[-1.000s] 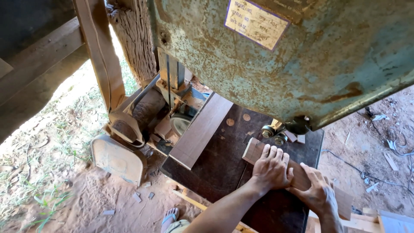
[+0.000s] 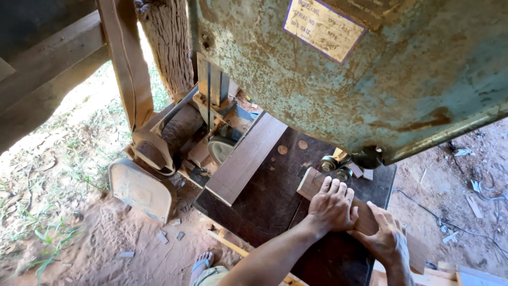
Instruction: Cut wooden pieces using a stationary bandsaw.
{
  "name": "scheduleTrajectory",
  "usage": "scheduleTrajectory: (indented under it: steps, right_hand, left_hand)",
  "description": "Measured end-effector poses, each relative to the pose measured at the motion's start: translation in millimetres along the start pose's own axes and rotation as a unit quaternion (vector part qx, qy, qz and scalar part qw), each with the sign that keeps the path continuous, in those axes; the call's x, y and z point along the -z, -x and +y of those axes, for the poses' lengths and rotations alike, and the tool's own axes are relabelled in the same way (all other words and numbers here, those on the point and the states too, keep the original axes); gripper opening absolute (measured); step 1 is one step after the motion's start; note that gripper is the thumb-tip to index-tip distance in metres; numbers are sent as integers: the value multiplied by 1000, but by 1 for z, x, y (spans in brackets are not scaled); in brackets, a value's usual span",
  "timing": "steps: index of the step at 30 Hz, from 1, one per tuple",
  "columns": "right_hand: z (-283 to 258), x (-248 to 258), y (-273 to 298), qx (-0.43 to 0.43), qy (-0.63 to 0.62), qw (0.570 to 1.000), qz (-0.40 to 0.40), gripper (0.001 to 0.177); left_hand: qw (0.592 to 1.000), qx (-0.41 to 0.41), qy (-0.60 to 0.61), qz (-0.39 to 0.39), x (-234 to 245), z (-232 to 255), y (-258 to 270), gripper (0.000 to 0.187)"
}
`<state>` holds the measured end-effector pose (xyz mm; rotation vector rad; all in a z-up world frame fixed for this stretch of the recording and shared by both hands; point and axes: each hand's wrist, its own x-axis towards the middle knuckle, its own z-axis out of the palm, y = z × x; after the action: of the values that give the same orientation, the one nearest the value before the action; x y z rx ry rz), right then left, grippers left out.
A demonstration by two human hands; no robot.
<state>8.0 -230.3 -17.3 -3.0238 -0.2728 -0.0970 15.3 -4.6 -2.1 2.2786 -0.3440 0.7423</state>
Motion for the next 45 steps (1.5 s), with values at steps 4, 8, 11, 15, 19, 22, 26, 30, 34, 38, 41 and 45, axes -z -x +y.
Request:
scheduleTrajectory:
  steps: [4,8,11,15,19,22,26,30,34,38,41,45]
  right_hand:
    - [-2,-1,1,1,-7,1000,21,101]
    - [-13,9,2,-43,-7,999,-23,104]
    - [-9,4,2,-23,4,1000,-2,102]
    - [-9,4,3,-21,-16,1000,1,100]
    - [-3,-2,4,-12,-12,1000,5,102]
    - [-4,-1,3,-5,-5,1000,17,101]
    - [1,-7,4,4,0,1000,27,103]
    - [-3,-4,2,-20,-2,1000,4,105]
    - [-8,1,0,-31,-18,999,-2,101]
    - [-7,-1,3,-27,-9,1000,3,100]
    - [-3,-4,1,-16,-20,1000,9,100]
    - [1,-7,-4,-13,-22,1000,10,104]
  left_hand:
    - [1000,-1,0,10,0,-1,-1,40]
    - [1000,4,0,-9,-1,-2,0,42]
    - [1000,0,-4,-16,1,-3,-2,40]
    - [1000,1,12,2,-2,-4,0,38]
    - [1000,5,15,-25,-8,-6,3,45]
    - [1000,-4,12,12,-2,-5,0,39]
    - [1000,-4,24,17,-1,-5,-1,38]
    - [1000,-6,17,16,-1,-6,-1,37]
    - [1000,-8,17,21,-5,-7,-2,37]
    - [1000,-6,22,16,-3,-7,-1,37]
    - [1000,-5,19,19,-4,-8,-2,38]
    - [1000,-4,8,21,-9,-9,-3,41]
